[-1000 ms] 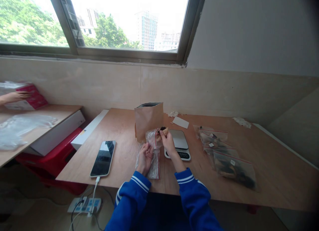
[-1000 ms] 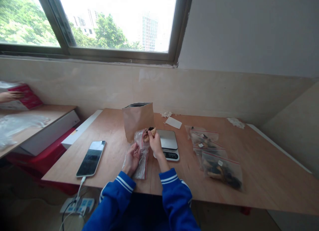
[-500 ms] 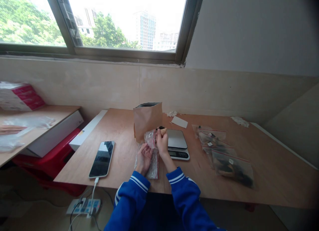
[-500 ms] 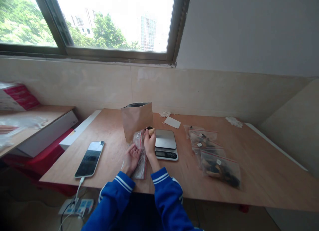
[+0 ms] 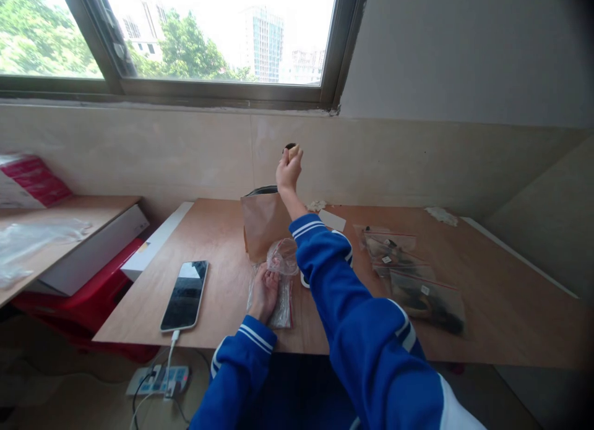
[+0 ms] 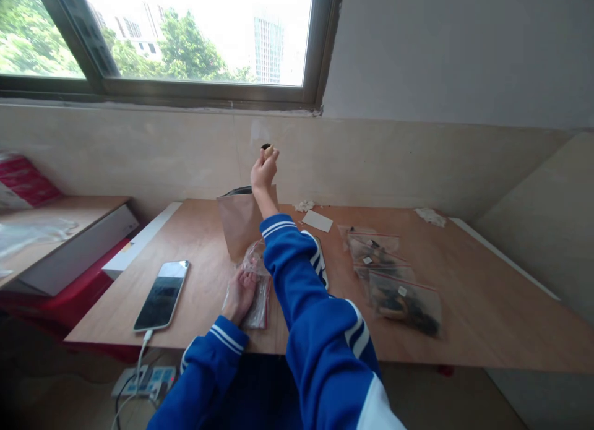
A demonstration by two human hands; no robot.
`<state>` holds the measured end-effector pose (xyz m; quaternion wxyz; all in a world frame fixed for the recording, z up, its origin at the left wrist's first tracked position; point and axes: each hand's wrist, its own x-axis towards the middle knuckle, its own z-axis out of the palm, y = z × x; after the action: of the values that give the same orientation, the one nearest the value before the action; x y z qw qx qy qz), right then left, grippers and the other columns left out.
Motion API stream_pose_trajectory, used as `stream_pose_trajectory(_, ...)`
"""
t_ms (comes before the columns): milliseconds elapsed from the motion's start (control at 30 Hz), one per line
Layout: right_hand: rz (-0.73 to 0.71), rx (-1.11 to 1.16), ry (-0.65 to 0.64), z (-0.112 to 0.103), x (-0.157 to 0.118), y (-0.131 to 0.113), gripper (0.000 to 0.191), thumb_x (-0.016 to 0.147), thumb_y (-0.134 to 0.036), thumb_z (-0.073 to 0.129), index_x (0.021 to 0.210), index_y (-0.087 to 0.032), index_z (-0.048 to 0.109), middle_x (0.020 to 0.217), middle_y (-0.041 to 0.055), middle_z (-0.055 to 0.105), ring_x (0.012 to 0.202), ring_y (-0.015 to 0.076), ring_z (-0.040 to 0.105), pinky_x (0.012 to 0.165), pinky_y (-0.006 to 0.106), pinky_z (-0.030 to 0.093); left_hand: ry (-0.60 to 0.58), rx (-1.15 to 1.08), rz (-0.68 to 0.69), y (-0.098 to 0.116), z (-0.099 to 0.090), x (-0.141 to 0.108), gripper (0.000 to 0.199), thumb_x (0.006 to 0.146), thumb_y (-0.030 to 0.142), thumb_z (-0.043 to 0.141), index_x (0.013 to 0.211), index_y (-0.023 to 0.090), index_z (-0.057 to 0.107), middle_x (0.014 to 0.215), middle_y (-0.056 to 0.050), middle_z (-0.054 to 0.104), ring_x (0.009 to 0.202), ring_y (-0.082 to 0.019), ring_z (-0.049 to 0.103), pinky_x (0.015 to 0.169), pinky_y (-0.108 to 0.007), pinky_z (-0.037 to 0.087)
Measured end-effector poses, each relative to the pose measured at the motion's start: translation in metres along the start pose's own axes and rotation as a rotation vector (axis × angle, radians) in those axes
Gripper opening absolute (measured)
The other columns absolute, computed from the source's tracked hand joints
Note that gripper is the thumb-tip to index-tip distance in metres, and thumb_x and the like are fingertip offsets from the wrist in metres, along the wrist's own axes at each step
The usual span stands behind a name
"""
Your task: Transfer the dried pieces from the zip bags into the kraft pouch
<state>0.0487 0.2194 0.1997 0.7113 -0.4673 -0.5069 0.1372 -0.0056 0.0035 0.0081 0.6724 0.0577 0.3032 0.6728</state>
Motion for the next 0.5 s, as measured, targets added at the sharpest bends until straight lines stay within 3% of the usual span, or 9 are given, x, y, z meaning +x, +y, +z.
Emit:
stream_pose_trajectory(100,-0.042,-0.106,-0.207,0.012,-0.008,0.008,0.034,0.1,-0.044,0.034,0.117,-0.017,0.043,0.097,0.0134,0.064,0.099,0.0255,0.066,0.087,0.037,0.05,0.006,0.012,0.008,0.0,-0.001,0.001,0.01,0.087,0.013,0.056,0.085,0.016,0.065,0.093,-0.007,0.071,0.099,-0.014,0.067,0.097,-0.025,0.05)
stream_pose_trajectory(200,-0.118,-0.156,-0.386,0.009,-0.013,0.016,0.036,0.1,-0.048,0.034,0.118,-0.018,0.042,0.095,0.011,0.064,0.097,0.0248,0.066,0.087,0.038,0.049,-0.022,0.004,-0.001,-0.002,-0.005,0.003,0.011,0.087,0.013,0.055,0.083,0.017,0.064,0.094,-0.006,0.071,0.099,-0.014,0.067,0.097,-0.024,0.049)
stream_pose_trajectory(367,-0.191,-0.132,-0.481,-0.009,-0.012,0.015,0.041,0.098,-0.054,0.035,0.118,-0.019,0.043,0.098,0.0105,0.065,0.099,0.024,0.065,0.092,0.037,0.046,-0.044,0.011,0.026,-0.004,-0.009,0.007,0.006,0.084,0.016,0.059,0.082,0.019,0.063,0.099,-0.006,0.071,0.102,-0.014,0.067,0.096,-0.024,0.049)
stream_pose_trajectory(500,-0.247,-0.135,-0.546,-0.027,-0.014,0.007,0.035,0.096,-0.047,0.047,0.115,-0.018,0.048,0.095,0.0083,0.066,0.094,0.0219,0.065,0.092,0.036,0.047,-0.031,0.012,0.025,-0.003,-0.009,0.006,0.008,0.084,0.014,0.059,0.081,0.02,0.063,0.097,-0.006,0.072,0.103,-0.015,0.067,0.096,-0.025,0.049)
